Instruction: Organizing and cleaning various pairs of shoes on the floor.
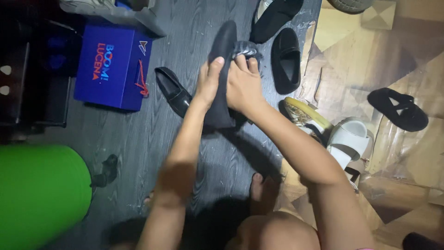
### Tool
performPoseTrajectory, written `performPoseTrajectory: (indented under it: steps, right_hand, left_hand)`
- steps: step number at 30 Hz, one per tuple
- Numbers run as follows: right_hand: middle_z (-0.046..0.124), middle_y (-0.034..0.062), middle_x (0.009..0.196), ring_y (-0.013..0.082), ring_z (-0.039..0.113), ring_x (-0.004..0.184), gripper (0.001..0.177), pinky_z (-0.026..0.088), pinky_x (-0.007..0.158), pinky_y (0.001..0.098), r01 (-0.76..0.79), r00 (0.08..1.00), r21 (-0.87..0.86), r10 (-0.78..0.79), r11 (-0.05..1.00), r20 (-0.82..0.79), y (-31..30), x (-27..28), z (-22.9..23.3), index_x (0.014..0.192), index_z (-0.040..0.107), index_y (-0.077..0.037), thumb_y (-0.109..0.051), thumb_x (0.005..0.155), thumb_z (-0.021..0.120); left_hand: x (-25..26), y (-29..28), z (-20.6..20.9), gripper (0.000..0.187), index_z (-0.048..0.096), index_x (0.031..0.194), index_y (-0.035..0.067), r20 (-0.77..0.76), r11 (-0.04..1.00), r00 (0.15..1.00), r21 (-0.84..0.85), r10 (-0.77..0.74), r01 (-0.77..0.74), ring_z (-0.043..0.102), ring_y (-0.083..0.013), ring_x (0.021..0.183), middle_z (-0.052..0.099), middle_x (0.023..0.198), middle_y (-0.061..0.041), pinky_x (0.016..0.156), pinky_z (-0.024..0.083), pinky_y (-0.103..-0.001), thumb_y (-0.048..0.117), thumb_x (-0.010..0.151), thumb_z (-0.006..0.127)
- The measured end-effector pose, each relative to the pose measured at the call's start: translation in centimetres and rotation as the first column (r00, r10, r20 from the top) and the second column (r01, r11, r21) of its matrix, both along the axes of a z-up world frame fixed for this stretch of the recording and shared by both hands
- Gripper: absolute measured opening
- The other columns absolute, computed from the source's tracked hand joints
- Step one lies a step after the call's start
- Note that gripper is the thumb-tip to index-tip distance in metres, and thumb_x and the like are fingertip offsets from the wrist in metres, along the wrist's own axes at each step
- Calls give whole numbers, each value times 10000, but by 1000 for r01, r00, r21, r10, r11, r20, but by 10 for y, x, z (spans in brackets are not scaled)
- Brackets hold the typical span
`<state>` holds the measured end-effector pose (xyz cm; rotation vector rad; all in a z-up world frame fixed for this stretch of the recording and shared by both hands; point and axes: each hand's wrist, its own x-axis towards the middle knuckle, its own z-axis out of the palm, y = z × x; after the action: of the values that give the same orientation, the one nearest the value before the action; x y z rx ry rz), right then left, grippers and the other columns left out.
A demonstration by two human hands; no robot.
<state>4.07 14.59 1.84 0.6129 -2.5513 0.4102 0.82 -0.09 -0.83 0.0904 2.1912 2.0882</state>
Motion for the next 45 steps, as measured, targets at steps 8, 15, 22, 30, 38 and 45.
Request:
performPoseTrajectory:
  steps: [8, 15, 22, 30, 38, 45]
  right_hand:
    - [684, 93, 939, 336, 552, 1002, 264, 393, 834, 442, -179, 953, -38, 183, 983, 243, 21, -7, 5, 945, 668, -79, -238, 738, 710]
    - [653, 191, 1028, 330, 558, 1054, 571, 393, 930, 451, -450, 737, -3, 373, 893, 563, 22, 3, 8, 1225, 647, -34, -301, 736, 770]
    - [656, 215, 1014, 334, 646, 1025, 488, 509, 954, 430, 47, 746, -363, 209, 931, 632, 108, -4, -49, 1100, 702, -13, -336, 748, 807]
    - [709, 33, 1083, 163, 682, 967, 327, 568, 868, 329, 477, 746, -877, 496, 67, 444, 102, -11, -64, 1200, 670, -67, -288, 964, 719]
    - [644, 20, 905, 138, 600, 784, 290, 504, 706, 309, 252, 619, -903, 659, 348, 427, 22, 6, -39, 1060, 656, -75, -323, 936, 742]
    - [706, 99, 1023, 338, 630, 961, 441, 475, 876, 464, -346, 892, -13, 333, 938, 307, 26, 13, -28, 1038, 707, -106, -300, 660, 827]
  left_hand:
    - [-5, -16, -48, 517, 607, 1255, -25, -68, 988, 995, 147, 67, -57, 620, -172, 1078, 663, 1159, -88, 960, 501, -317, 413, 984, 554]
    - [-36, -47, -73, 556, 645, 1266, -69, 45, 716, 991, 696, -128, 61, 594, -248, 885, 649, 1026, -124, 753, 472, -383, 443, 1061, 581]
    - [-29, -56, 69, 846, 520, 1507, 28, -429, 755, 852, -653, -300, -62, 603, -293, 1223, 581, 1289, -169, 1088, 492, -380, 400, 778, 732]
    - [-61, -74, -62, 700, 488, 1399, -91, 186, 706, 944, 705, -271, 64, 608, -354, 1211, 624, 1306, -216, 1127, 477, -474, 381, 914, 667]
    - [-28, -3, 22, 843, 444, 1560, -23, -374, 902, 917, 335, -138, 273, 520, -247, 1427, 545, 1545, -148, 1262, 370, -371, 437, 879, 627]
    - [-27, -7, 23, 874, 428, 1584, -18, -427, 875, 846, 211, -319, 436, 507, -210, 1452, 540, 1587, -107, 1273, 341, -329, 491, 890, 580]
